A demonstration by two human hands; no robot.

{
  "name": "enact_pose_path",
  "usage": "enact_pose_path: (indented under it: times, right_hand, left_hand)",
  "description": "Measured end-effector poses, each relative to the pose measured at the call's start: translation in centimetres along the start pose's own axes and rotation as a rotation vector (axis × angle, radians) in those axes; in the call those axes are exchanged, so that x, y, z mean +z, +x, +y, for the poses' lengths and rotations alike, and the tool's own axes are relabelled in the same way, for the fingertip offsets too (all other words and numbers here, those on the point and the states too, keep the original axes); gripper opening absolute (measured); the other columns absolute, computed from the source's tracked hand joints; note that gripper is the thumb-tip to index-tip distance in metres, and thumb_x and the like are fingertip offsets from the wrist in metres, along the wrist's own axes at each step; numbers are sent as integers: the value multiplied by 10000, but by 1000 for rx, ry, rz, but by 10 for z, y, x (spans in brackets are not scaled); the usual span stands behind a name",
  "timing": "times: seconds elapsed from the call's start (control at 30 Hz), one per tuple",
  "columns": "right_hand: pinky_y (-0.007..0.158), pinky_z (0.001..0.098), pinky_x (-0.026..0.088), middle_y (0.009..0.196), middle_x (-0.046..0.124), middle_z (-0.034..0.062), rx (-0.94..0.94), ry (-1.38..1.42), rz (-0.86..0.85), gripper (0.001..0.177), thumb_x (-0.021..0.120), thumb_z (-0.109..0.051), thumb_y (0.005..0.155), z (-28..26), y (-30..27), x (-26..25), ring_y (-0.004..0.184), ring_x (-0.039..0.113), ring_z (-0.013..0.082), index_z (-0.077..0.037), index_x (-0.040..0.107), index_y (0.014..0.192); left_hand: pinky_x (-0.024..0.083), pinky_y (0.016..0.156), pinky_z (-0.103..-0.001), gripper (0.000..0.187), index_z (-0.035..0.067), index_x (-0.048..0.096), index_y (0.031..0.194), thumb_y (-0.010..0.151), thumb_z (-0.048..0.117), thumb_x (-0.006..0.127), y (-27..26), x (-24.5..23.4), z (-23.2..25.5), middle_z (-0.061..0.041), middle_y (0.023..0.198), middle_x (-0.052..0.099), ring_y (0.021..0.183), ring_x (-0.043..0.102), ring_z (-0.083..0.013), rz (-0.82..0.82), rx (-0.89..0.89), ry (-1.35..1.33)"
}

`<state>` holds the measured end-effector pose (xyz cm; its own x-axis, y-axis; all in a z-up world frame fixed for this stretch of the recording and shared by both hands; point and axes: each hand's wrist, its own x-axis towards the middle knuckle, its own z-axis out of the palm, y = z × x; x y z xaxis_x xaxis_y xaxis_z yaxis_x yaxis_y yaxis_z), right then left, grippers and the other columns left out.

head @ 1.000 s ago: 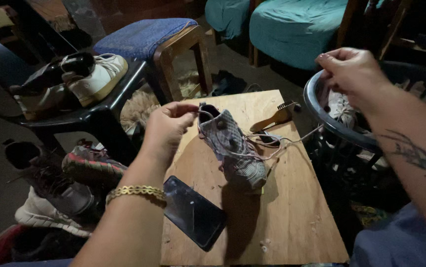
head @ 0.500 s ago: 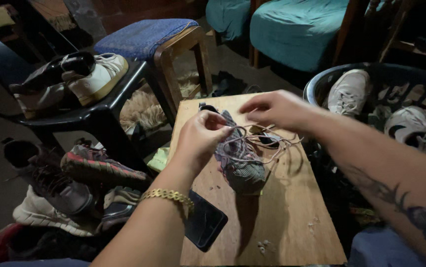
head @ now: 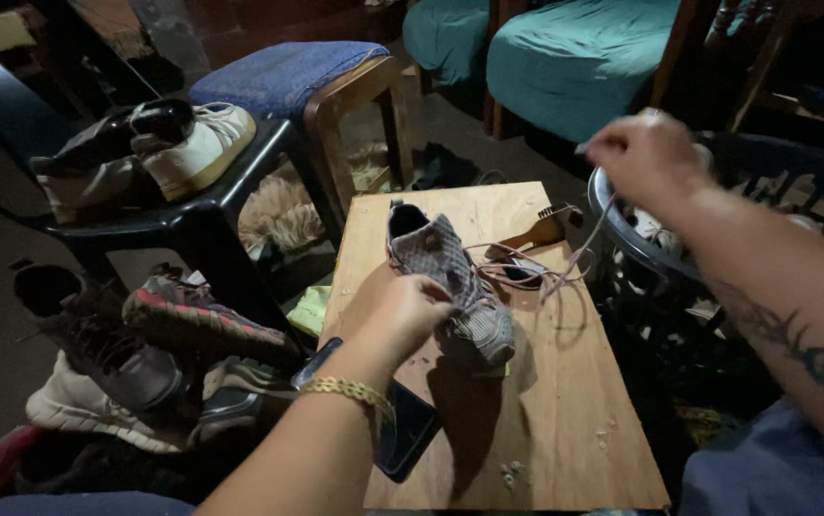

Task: The person removes the laces from a worn sneaker, then re-laces it through the eyelets and ties the laces. The work is performed on a wooden table with other shoes visible nearby.

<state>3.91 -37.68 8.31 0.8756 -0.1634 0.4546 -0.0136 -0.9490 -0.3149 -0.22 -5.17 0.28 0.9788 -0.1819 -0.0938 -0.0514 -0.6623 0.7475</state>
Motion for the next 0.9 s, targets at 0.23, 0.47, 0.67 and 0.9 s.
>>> enact_pose_path:
  times: [0.23,0.47,0.67,0.9]
  right_hand:
    - [747,355,610,979,814,33,-164,198,-497,192,761,-313,858,-36,-23,21,778,734,146,-204,833,999]
    - [761,350,589,897,809,56,-95,260,-660,223,809,-294,798,-38,-78,90,785,740,187,-186,838,991]
    - [775,347,572,898,799,81,-163,306,-506,212,813,-263,770,-44,-83,97,803,748,200,-166,843,956]
    - [754,339,563,883,794,85,-228,356,-489,195,826,-227,768,-46,-85,94,794,732,188,-152,848,947]
  left_hand:
    - [566,892,-421,223,222,834,1035,829,264,759,-18,34,13,-146,1088,746,988,713,-333,128,160,206]
    - [489,1008,-483,278,266,795,1103,834,311,741,-32,46,16,-135,1193,663,1159,623,-345,174,128,307]
    - [424,1038,-555,239,350,799,1090,871,338,704,-25,58,18,-43,1252,653,1200,602,-302,179,-38,189]
    - [486,985,-524,238,359,810,1073,888,351,661,-14,69,24,-43,1178,704,1118,674,-287,124,-140,-22]
